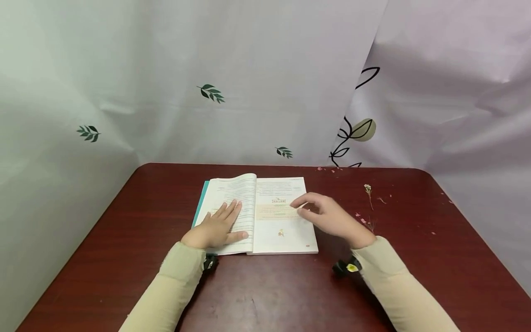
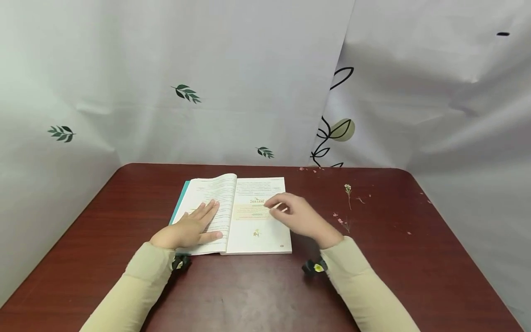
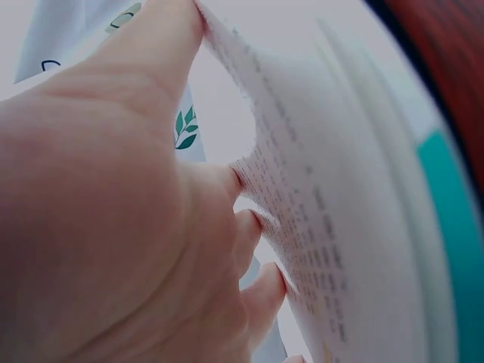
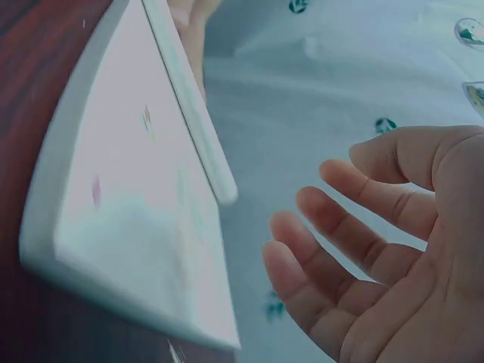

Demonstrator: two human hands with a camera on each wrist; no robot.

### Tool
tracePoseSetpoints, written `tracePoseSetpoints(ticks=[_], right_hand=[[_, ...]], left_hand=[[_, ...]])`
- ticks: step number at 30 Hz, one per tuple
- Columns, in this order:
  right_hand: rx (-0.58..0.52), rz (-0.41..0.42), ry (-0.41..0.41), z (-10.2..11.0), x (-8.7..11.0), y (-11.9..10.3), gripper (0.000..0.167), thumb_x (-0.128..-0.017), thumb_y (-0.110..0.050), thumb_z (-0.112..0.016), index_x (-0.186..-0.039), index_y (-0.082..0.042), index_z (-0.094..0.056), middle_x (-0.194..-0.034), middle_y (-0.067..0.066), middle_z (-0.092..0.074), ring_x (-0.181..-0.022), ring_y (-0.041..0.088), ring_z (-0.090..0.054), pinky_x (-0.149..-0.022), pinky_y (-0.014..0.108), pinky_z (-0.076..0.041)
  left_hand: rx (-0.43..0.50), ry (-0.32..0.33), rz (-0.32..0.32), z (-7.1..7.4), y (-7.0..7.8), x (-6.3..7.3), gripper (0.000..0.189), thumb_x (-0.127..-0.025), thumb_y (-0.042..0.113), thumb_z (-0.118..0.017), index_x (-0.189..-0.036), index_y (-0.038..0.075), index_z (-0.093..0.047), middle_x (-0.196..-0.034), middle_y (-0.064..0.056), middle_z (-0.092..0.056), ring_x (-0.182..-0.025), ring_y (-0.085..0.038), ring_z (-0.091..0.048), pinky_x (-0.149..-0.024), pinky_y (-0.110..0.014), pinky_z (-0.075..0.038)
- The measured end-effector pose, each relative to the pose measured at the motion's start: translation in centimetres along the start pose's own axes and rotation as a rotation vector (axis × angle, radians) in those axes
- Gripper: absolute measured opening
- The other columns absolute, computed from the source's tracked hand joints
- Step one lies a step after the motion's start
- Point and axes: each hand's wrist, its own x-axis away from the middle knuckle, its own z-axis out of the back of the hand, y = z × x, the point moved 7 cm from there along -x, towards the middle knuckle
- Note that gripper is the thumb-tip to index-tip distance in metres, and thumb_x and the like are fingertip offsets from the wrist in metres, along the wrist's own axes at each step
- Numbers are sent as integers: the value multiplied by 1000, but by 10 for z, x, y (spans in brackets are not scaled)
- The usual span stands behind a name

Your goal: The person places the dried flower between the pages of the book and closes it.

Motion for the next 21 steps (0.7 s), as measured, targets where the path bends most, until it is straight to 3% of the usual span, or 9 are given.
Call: tracePoseSetpoints(ticks=[6,11,21], right_hand=[[187,-97,82,36,23,16,18,-96,-9,-67,-113,-8,-73,-109,4,-72,-96,18,-66,-82,38,-54],[308,-213,120,58,41,32,15,-92,-10,-71,-106,-6,-74,-91,0,-73,-80,16,-65,-71,37,-52],[389,-382,26,63,64,59,12,-84,-14,-78,-85,-5,-70,-75,-1,-65,-68,14,-57,-63,34,-48]], left_hand=[[17,8,2,-2,-4,2,98,-98,69,-44,-163,5,-9,-169,-17,-5,-155,-40,-3,-115,-71,-9],[30,-3,12,0,1,4,95,-100,63,-48,-163,4,-9,-169,-17,-4,-155,-40,-3,-116,-70,-8],[20,-9,14,-1,-1,1,94,-100,62,-49,-163,5,-8,-169,-17,-4,-155,-40,-3,-115,-72,-10]])
